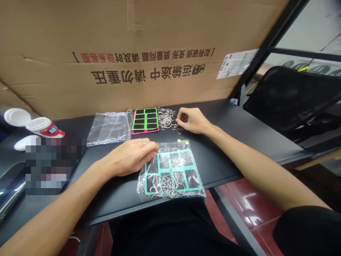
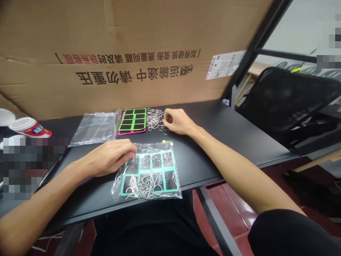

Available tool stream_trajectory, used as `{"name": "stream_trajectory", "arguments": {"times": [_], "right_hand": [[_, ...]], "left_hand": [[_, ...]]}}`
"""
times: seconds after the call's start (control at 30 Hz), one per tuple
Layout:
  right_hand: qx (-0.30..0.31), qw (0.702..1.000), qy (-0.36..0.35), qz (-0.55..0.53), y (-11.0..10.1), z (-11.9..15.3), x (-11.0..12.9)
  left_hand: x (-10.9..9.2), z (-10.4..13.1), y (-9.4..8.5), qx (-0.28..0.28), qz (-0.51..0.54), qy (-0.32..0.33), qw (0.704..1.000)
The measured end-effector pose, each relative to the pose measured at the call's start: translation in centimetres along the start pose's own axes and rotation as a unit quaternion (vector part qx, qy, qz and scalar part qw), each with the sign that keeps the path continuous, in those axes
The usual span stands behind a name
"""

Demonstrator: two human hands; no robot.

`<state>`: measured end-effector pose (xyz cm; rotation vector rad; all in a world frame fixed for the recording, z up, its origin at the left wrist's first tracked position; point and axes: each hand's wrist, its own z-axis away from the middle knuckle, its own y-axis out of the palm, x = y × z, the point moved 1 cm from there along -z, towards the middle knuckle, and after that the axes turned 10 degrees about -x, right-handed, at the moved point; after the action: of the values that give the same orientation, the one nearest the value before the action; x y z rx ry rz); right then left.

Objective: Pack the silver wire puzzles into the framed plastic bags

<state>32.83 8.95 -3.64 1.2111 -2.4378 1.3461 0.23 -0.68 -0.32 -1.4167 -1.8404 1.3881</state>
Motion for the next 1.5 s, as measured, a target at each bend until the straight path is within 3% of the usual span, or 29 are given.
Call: {"name": "stream_trajectory", "arguments": {"times": [0.3, 0.57, 0.67, 0.73, 0.9, 1.13, 1.5], "right_hand": [[0.145, 0.988, -0.055, -0.020, -1.2, -0.2, 0.3], [0.062, 0.994, 0.008, -0.090, -1.3, 0.0, 0.6], [0.054, 0.987, 0.068, -0.136, -1.2, 0.1, 0.4], [0.056, 0.989, 0.065, -0.120, -1.3, 0.0, 0.3], [0.115, 0.991, -0.015, -0.062, -2.8, -0.3, 0.7], [0.227, 0.973, -0.017, -0.046, -3.6, -0.2, 1.2], [0.222, 0.973, 0.000, -0.071, -3.5, -0.1, 1.4]], "left_hand": [[0.1, 0.0, 0.1, 0.006, 0.004, -0.008, 1.000], [0.0, 0.0, 0.0, 0.010, -0.004, -0.008, 1.000], [0.0, -0.1, 0.0, 0.008, -0.004, -0.004, 1.000], [0.0, -0.1, 0.0, 0.008, -0.005, -0.002, 1.000], [0.0, -0.1, 0.0, 0.005, 0.003, -0.007, 1.000], [-0.1, -0.1, 0.0, 0.009, 0.003, -0.007, 1.000], [-0.1, -0.1, -0.1, 0.010, 0.002, -0.008, 1.000]]}}
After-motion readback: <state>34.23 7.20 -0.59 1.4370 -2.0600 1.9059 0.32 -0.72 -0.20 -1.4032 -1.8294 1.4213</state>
